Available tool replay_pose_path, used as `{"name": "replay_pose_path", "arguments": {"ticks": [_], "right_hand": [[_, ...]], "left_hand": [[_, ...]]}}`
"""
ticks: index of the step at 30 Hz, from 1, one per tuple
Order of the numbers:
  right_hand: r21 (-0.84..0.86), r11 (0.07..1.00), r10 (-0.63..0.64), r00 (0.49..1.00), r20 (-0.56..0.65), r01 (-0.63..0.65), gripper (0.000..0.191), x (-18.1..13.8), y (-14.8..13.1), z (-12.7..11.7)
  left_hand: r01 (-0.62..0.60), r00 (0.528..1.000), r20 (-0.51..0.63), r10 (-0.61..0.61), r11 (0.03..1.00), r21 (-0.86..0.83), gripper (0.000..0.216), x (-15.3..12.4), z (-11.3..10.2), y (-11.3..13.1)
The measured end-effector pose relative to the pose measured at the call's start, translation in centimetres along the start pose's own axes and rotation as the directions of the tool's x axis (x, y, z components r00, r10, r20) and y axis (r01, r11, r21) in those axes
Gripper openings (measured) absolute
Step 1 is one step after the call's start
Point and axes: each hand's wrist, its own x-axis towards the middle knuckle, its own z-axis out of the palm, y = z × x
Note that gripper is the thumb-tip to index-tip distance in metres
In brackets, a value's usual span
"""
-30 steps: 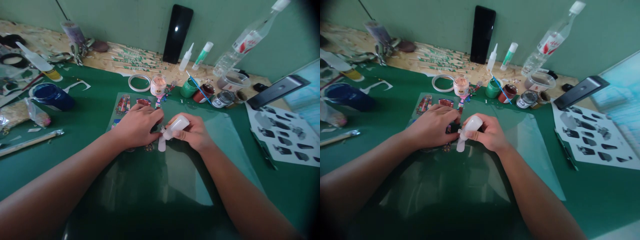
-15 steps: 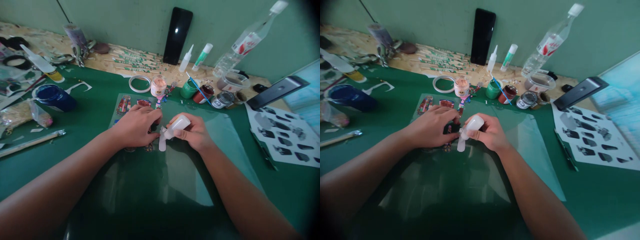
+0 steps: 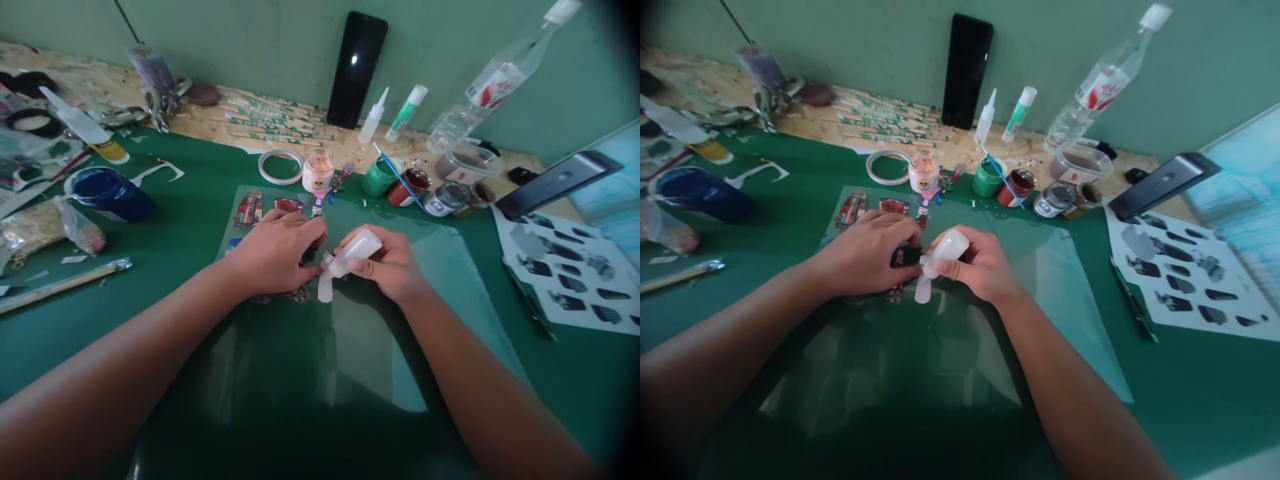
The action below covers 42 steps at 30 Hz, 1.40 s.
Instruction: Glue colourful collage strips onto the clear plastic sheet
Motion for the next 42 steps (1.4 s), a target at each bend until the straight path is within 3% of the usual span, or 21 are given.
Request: {"name": "replay_pose_path", "arguments": {"ticks": [20,30,42], "right_hand": [[0.022,0.999,0.025,0.998,-0.058,-0.024,0.031,0.0,0.4,0.1],[0.013,1.0,0.017,0.998,-0.06,-0.016,0.033,0.1,0.0,0.2],[-0.017,1.0,0.003,0.998,-0.061,-0.004,0.031,0.1,-0.3,0.3]], "left_hand": [[-0.025,1.0,-0.002,0.025,1.0,-0.017,0.019,-0.3,-0.6,0.0],[-0.087,0.984,-0.156,0.083,0.996,-0.016,0.056,-1.1,0.3,2.3],[-0.047,0.993,-0.112,0.043,0.998,-0.03,0.071,-0.9,1.0,2.3]]}}
